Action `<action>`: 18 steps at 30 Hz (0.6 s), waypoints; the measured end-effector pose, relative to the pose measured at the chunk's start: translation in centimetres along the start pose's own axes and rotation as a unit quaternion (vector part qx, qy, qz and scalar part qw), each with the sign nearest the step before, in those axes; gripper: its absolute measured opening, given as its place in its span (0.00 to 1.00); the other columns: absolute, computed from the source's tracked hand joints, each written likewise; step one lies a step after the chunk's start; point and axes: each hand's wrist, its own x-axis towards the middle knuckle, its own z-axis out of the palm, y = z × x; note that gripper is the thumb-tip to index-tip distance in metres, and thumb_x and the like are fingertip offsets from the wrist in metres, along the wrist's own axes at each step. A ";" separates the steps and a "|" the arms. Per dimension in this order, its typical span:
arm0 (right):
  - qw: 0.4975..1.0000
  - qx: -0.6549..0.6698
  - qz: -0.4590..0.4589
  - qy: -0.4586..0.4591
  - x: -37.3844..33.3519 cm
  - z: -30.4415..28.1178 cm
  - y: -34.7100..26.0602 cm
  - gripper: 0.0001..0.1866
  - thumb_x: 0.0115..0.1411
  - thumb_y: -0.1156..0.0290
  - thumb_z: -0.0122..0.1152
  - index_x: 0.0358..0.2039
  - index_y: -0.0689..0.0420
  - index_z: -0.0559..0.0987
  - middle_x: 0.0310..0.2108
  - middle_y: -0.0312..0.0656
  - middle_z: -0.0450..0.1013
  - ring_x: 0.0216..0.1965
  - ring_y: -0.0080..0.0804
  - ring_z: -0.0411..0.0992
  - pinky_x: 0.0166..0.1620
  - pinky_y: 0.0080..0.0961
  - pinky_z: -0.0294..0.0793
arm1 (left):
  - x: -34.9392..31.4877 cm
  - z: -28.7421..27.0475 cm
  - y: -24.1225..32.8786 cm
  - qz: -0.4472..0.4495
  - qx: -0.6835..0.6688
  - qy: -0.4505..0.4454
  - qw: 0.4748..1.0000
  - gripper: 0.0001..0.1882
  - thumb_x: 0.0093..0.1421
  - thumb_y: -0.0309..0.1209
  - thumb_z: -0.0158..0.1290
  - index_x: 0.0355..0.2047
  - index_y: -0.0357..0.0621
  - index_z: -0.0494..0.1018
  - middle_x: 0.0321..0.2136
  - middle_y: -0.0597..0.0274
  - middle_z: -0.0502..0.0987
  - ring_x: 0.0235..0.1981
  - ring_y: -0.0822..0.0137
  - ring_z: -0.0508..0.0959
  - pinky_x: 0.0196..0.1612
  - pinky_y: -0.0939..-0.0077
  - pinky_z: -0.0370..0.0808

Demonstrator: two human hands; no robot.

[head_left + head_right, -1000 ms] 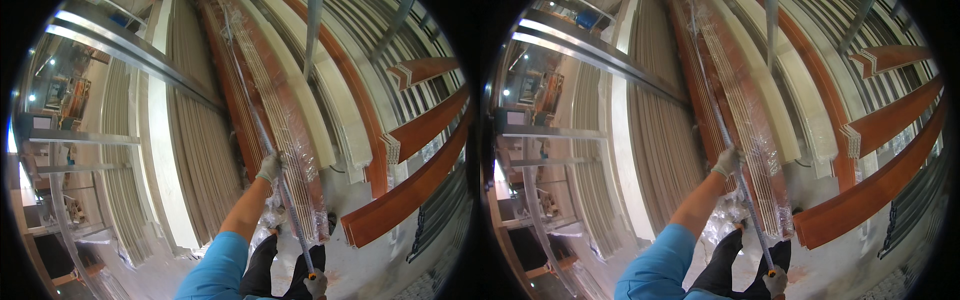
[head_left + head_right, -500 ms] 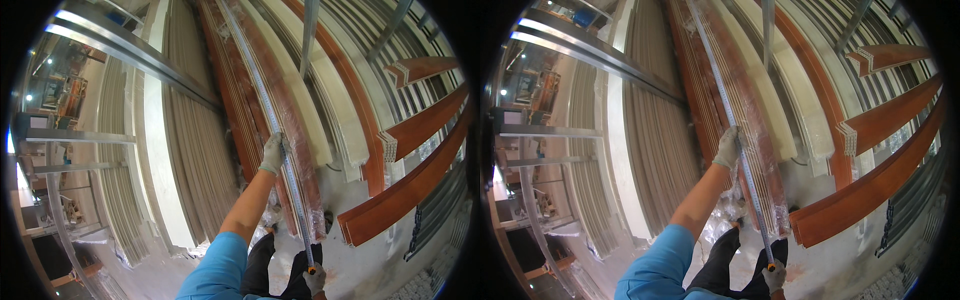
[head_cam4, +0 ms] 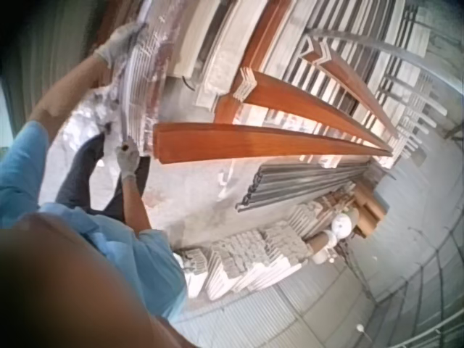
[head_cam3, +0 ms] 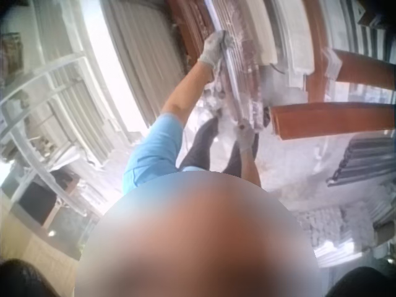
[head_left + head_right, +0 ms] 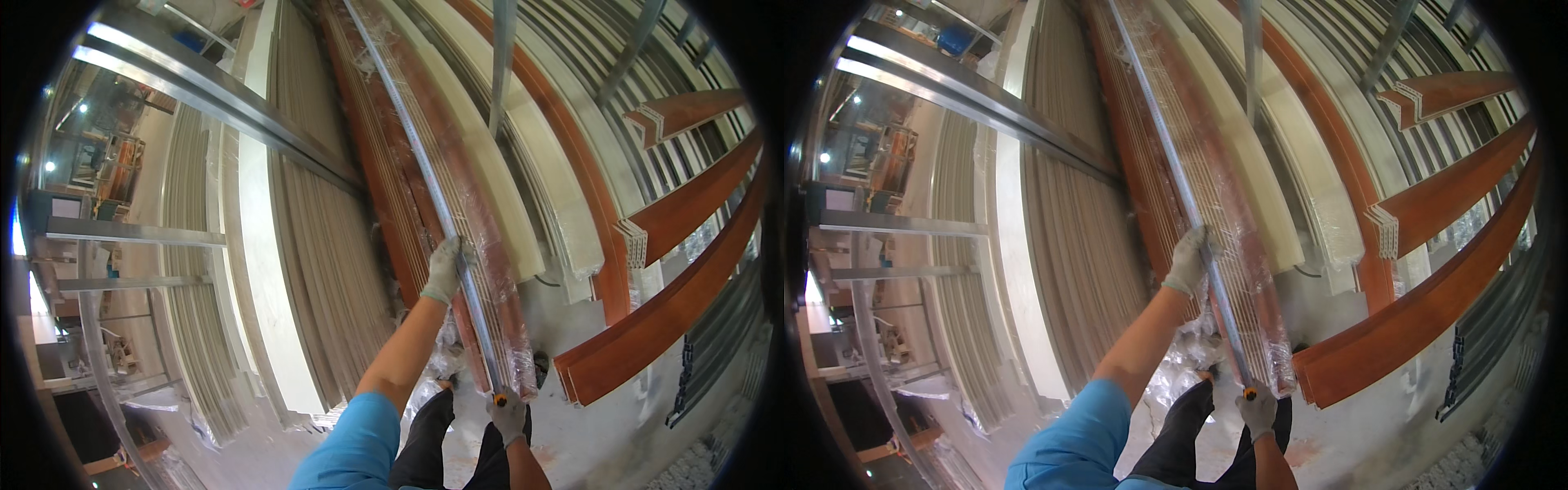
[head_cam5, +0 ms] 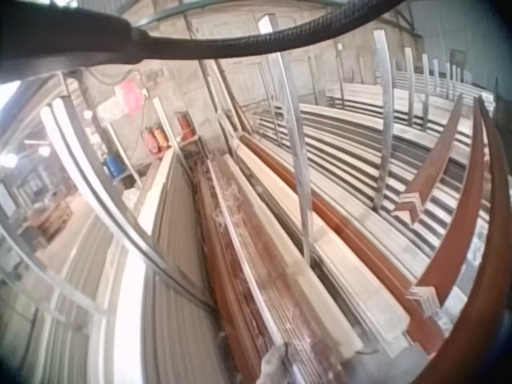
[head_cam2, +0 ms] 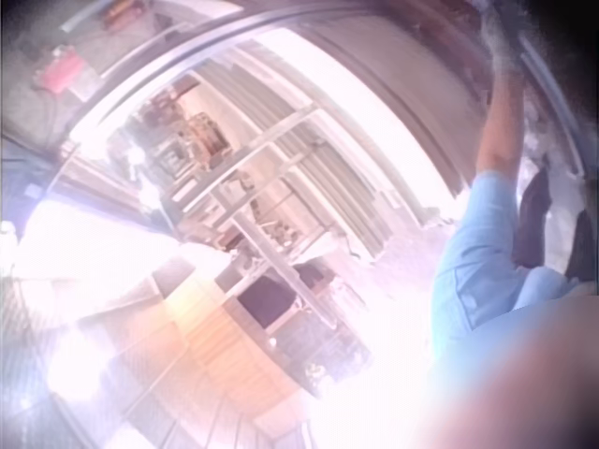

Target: The person uses a tape measure to measure the length of several long wooden planks stored on metal racks. They extend the tape, align it along the planks, and retract it repeatedly while moving between different stacks.

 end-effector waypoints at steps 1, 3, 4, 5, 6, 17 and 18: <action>0.999 -0.005 -0.026 0.021 1.5 0.9 -0.6 0.18 0.40 0.64 0.65 0.32 0.59 0.77 0.31 0.53 0.75 0.36 0.54 0.74 0.40 0.44 0.72 | -0.9 -0.3 -0.8 -0.013 -0.003 0.011 1.000 0.14 0.65 0.39 0.53 0.42 0.41 0.71 0.28 0.60 0.77 0.27 0.63 0.78 0.30 0.69 0.75; 0.998 -0.030 -0.046 0.034 4.6 2.3 -2.6 0.18 0.40 0.63 0.66 0.31 0.60 0.77 0.29 0.53 0.74 0.35 0.53 0.74 0.39 0.43 0.72 | -2.5 -0.6 -2.5 -0.038 -0.011 0.034 0.999 0.12 0.67 0.37 0.51 0.43 0.40 0.71 0.29 0.59 0.78 0.29 0.62 0.77 0.34 0.68 0.74; 0.997 -0.057 -0.029 0.033 6.0 2.5 -3.7 0.18 0.41 0.63 0.66 0.30 0.61 0.77 0.29 0.54 0.74 0.34 0.53 0.74 0.38 0.43 0.72 | -3.2 -0.8 -3.3 -0.052 -0.019 0.042 0.998 0.12 0.67 0.37 0.51 0.43 0.41 0.71 0.29 0.60 0.77 0.29 0.62 0.77 0.34 0.68 0.74; 0.999 -0.024 -0.026 0.010 7.3 2.3 -5.0 0.18 0.41 0.63 0.66 0.31 0.61 0.77 0.28 0.54 0.74 0.33 0.52 0.74 0.37 0.42 0.72 | -3.8 -0.9 -4.1 -0.066 -0.027 0.050 0.996 0.12 0.67 0.37 0.52 0.43 0.41 0.71 0.29 0.60 0.77 0.29 0.62 0.77 0.34 0.67 0.74; 1.000 -0.004 0.003 -0.021 8.6 2.0 -6.4 0.19 0.41 0.63 0.67 0.31 0.62 0.77 0.28 0.54 0.75 0.33 0.52 0.74 0.37 0.42 0.72 | -4.1 -1.1 -4.6 -0.094 -0.032 0.067 0.993 0.12 0.66 0.36 0.52 0.43 0.41 0.71 0.29 0.60 0.77 0.29 0.62 0.77 0.35 0.67 0.74; 0.999 -0.002 -0.041 0.003 5.0 3.7 -1.8 0.25 0.42 0.66 0.66 0.43 0.61 0.76 0.37 0.53 0.76 0.40 0.52 0.75 0.44 0.41 0.74 | 2.7 -3.6 -0.9 -0.009 -0.012 0.100 0.995 0.10 0.67 0.36 0.51 0.37 0.41 0.70 0.23 0.61 0.74 0.25 0.63 0.76 0.30 0.67 0.74; 0.999 -0.033 -0.022 0.012 3.2 3.7 -0.3 0.25 0.41 0.66 0.67 0.42 0.59 0.76 0.37 0.52 0.75 0.40 0.53 0.74 0.45 0.43 0.73 | 3.6 -3.8 0.2 0.013 -0.018 0.079 0.997 0.10 0.67 0.36 0.50 0.37 0.41 0.70 0.23 0.61 0.74 0.24 0.64 0.76 0.29 0.67 0.74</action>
